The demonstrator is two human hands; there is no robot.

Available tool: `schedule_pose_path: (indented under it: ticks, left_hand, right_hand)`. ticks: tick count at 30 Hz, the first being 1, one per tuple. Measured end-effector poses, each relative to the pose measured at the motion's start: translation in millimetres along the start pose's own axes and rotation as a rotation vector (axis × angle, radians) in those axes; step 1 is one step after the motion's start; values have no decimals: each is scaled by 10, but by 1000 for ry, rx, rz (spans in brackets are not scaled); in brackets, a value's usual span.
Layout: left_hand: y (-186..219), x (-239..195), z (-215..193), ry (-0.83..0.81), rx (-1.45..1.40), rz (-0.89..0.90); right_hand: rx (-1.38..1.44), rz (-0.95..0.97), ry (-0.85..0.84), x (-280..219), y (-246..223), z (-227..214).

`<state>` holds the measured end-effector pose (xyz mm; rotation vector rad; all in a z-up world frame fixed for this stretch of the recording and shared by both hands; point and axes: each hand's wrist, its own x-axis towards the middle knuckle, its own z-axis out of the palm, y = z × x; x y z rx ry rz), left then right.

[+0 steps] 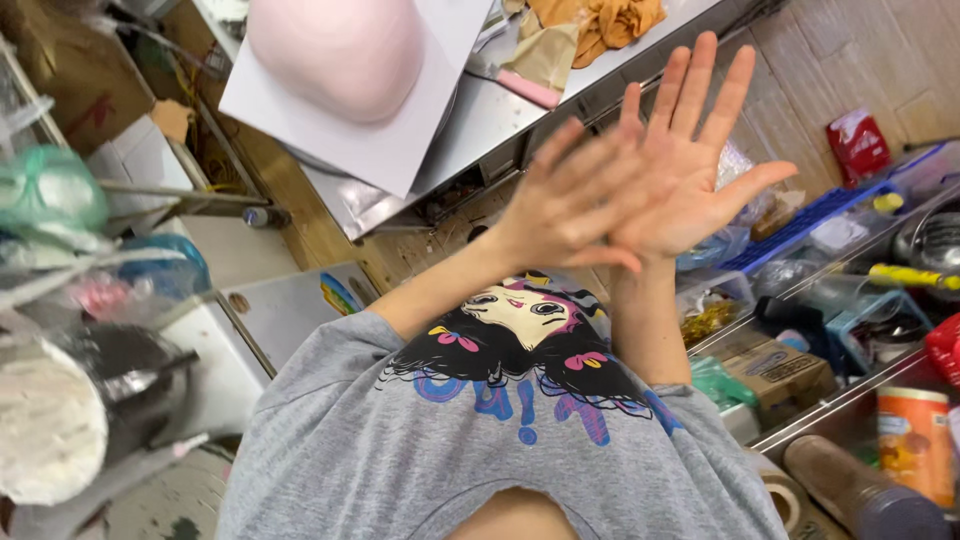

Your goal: The person repeatedly rolls small pieces of black and red clay between their palms to form smooth spherical beads. They place the finished balls on a metal countertop and continue the process with additional pieces.

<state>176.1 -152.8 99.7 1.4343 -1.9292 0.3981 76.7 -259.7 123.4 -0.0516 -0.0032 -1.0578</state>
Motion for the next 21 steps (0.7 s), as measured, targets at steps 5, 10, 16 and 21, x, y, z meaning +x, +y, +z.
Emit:
schedule_pose_path:
  ticks: [5,10,16,21]
  left_hand:
    - [-397,81,-46,39,-48,48]
    - [-664,247,57,50,-95,-12]
    - [-909,595,367,27,-77,-27]
    - [-1144,1082,841,51,-81,-55]
  right_hand:
    - [-80,-111,-62,321,138,37]
    - [7,-109,9,588,188,68]
    - [11,-76,28,1105,69,58]
    - [8,-54,27,1740,-382,35]
